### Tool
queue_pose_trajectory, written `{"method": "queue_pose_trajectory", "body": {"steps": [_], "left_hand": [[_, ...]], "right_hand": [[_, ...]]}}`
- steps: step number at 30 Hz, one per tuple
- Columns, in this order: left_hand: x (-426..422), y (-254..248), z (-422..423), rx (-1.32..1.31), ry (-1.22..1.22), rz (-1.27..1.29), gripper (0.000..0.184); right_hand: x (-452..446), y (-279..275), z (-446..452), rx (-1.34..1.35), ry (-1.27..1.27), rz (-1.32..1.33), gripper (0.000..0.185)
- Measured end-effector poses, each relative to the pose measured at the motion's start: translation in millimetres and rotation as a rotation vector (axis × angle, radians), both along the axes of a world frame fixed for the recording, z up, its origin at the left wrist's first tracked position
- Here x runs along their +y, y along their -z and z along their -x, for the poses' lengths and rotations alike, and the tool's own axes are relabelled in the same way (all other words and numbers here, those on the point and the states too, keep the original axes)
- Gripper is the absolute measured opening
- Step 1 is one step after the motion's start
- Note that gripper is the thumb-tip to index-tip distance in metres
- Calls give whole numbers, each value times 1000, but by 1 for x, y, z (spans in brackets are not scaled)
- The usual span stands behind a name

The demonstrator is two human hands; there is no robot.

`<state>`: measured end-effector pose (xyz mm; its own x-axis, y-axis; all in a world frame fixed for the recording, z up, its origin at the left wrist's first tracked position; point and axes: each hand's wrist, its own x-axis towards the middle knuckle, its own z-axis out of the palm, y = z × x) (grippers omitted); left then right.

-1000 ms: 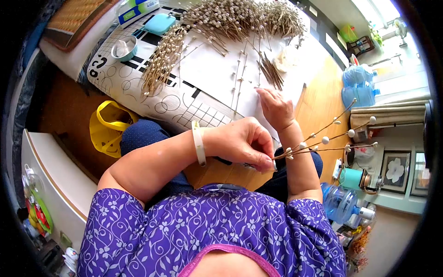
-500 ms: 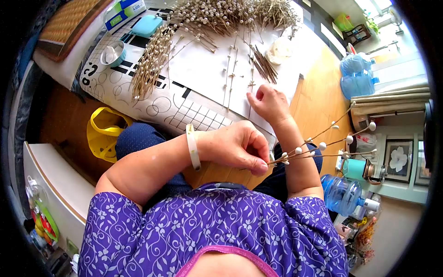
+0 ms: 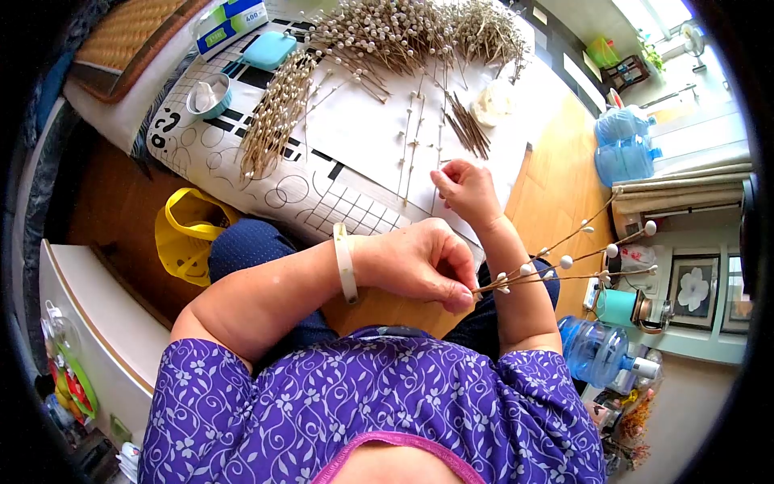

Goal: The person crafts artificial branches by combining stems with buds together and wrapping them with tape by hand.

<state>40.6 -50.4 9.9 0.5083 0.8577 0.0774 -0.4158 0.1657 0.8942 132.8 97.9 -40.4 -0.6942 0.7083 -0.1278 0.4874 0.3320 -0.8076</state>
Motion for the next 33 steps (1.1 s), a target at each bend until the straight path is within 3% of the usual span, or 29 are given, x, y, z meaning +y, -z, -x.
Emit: {"method": "queue_pose_trajectory", "body": {"steps": [8,18,28,30,33], "left_hand": [[0,-1,3,-17,2,15,9],[-1,4,5,-23,2,16,9],[-5,9,2,28,20,-58,13],[-9,8,4,23,53,-49,13],[-8,13,6,150,55,-167,13]], "right_hand": [[14,4,16,-155,-56,-8,24],[12,7,22,-157,-60,-62,27],[4,13,16,-108,-25,71,29],[0,7,17,-118,-27,213,29],[-3,8,24,-138,-44,249,32]]}}
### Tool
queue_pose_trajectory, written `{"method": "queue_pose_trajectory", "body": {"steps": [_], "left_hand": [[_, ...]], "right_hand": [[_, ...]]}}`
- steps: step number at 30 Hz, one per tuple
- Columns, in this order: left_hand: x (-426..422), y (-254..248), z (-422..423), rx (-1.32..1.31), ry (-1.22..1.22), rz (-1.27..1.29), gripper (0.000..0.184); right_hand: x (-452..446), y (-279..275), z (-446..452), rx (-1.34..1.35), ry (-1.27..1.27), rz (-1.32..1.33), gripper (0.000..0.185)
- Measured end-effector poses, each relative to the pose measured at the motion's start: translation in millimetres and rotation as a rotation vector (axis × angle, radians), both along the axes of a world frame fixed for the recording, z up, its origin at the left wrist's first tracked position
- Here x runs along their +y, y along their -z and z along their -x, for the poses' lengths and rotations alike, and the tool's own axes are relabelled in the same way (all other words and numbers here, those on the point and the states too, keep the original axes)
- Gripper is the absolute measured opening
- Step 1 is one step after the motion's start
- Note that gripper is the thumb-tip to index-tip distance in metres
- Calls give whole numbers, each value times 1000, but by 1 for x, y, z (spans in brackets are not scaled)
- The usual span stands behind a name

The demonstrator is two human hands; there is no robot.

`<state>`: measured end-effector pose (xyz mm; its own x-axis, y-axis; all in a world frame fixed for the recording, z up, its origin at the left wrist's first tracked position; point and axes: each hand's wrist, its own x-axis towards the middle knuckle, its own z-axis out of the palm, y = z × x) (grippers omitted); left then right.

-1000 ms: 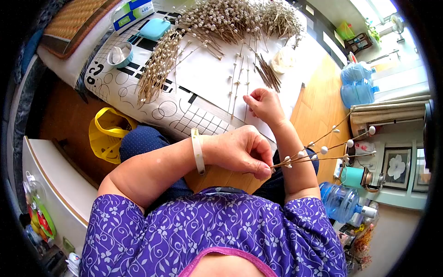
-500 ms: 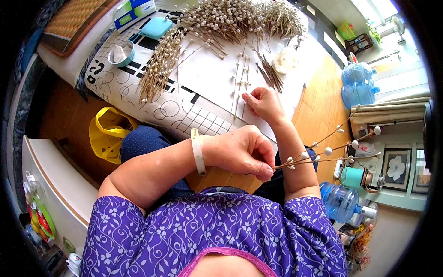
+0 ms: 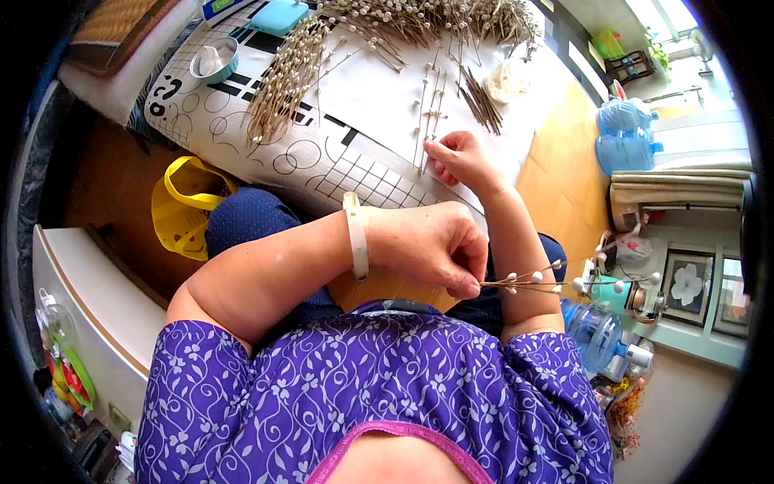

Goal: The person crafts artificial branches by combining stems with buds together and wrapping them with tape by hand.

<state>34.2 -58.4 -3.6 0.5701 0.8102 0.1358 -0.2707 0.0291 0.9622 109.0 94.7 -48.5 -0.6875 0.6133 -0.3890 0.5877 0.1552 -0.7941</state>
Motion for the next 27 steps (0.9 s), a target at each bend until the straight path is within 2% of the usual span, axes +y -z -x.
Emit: {"method": "queue_pose_trajectory", "body": {"steps": [1,8,13,16,20,27], "left_hand": [[-1,1,0,96,3,-89,13],[-7,-7,4,80,-16,-79,12],[-3,-2,2,57,4,-117,13],[-3,-1,1,66,-8,-113,13],[-3,-4,0,35,-22,-77,13],[-1,-3,7,126,-37,-96,12]], "right_hand": [[-2,0,4,-19,9,5,34],[-1,-4,17,-159,-28,-116,36],[-2,2,18,-110,32,-128,30],[-4,2,19,-139,51,-105,19],[-4,0,20,-211,73,-128,13],[-3,5,15,-180,34,-188,14]]}}
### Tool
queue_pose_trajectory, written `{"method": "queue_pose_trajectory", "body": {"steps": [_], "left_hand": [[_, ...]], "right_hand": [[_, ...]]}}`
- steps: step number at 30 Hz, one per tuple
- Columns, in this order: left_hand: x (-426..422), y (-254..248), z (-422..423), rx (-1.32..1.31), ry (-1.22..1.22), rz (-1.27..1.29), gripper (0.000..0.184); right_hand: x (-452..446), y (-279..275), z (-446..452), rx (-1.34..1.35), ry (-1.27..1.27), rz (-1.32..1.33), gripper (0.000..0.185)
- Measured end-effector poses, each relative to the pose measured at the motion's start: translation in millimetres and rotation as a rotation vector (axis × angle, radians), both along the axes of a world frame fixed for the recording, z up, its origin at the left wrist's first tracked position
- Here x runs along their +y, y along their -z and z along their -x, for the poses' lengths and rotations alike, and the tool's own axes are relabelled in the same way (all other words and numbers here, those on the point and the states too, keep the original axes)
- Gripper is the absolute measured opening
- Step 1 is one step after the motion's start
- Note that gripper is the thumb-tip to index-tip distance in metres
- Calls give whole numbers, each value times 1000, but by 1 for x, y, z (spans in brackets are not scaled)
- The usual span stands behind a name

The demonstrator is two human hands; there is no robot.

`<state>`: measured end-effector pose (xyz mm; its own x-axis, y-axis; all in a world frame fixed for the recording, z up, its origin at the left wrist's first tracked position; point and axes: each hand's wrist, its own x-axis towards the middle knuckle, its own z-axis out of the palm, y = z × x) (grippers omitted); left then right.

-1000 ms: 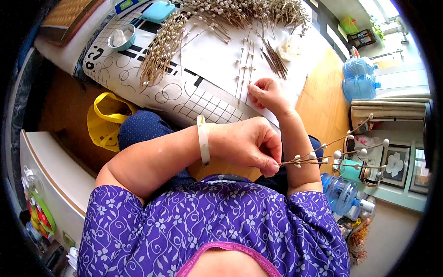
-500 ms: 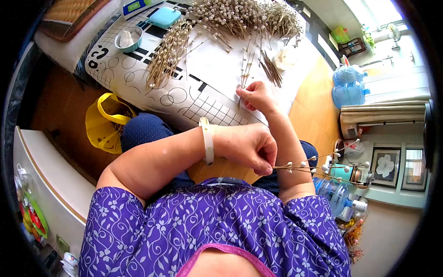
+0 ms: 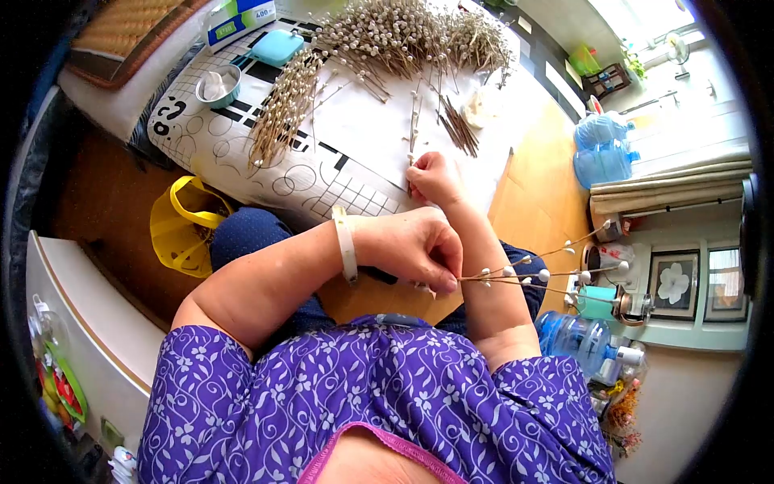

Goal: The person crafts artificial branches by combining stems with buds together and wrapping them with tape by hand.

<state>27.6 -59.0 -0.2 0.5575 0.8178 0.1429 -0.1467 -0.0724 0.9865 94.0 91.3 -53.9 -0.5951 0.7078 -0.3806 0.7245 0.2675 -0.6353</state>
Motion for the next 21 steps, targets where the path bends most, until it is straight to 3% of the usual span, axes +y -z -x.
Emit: {"method": "queue_pose_trajectory", "body": {"steps": [2,7,10,11,12,14,18,21], "left_hand": [[2,2,2,-82,-85,-17,8],[9,4,13,-11,-272,-45,8],[21,16,19,-167,-528,124,6],[27,15,20,-96,-661,191,7],[32,17,19,-153,-726,188,7],[45,21,11,-316,-769,145,11],[57,12,-1,-296,-671,277,10],[62,12,-4,-230,-691,191,9]], "right_hand": [[-6,-2,-13,181,60,-150,16],[22,-4,-56,880,149,527,7],[21,-27,-58,1012,298,567,7],[27,-26,-62,1065,117,660,7],[28,-26,-63,1076,124,671,7],[23,-30,-65,1141,99,644,8],[10,-35,-61,1126,123,606,7],[12,-31,-63,1137,125,624,7]]}}
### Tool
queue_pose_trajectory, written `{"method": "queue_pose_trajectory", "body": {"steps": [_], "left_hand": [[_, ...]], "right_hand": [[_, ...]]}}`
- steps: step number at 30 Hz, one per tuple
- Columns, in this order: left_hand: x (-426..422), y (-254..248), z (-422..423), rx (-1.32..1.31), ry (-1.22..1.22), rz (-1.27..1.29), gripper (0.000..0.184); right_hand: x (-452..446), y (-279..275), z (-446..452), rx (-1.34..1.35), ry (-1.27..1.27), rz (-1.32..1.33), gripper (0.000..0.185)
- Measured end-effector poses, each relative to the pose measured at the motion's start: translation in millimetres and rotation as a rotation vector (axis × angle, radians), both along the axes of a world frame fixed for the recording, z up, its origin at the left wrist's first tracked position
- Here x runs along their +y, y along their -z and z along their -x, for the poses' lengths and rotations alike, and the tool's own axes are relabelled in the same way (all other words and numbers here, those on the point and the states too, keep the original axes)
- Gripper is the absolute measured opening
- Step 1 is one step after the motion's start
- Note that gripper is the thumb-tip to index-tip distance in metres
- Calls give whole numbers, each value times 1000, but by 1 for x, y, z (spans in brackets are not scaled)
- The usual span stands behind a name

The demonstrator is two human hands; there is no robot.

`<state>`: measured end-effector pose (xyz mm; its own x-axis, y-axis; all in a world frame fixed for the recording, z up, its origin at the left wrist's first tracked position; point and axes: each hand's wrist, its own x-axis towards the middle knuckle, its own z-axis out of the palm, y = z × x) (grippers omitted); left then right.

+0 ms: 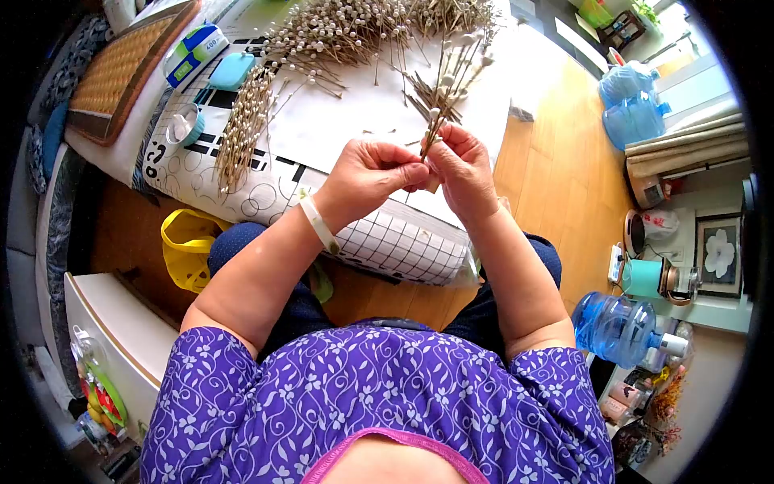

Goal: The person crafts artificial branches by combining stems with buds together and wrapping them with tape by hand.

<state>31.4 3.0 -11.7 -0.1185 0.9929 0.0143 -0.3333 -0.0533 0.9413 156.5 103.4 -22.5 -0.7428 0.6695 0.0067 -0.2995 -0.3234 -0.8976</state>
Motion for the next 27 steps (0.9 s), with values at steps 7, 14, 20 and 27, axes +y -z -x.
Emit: {"method": "queue_pose_trajectory", "body": {"steps": [7,14,20,27], "left_hand": [[3,-3,4,54,-4,-11,9],[3,-5,7,-185,79,16,10],[3,-2,9,-260,152,2,10],[1,-4,8,-98,96,9,9]], "right_hand": [[14,-5,-1,-67,-73,16,10],[12,-11,1,28,-113,60,10],[12,-5,0,134,-236,163,12],[15,-6,-2,64,-197,121,8]]}}
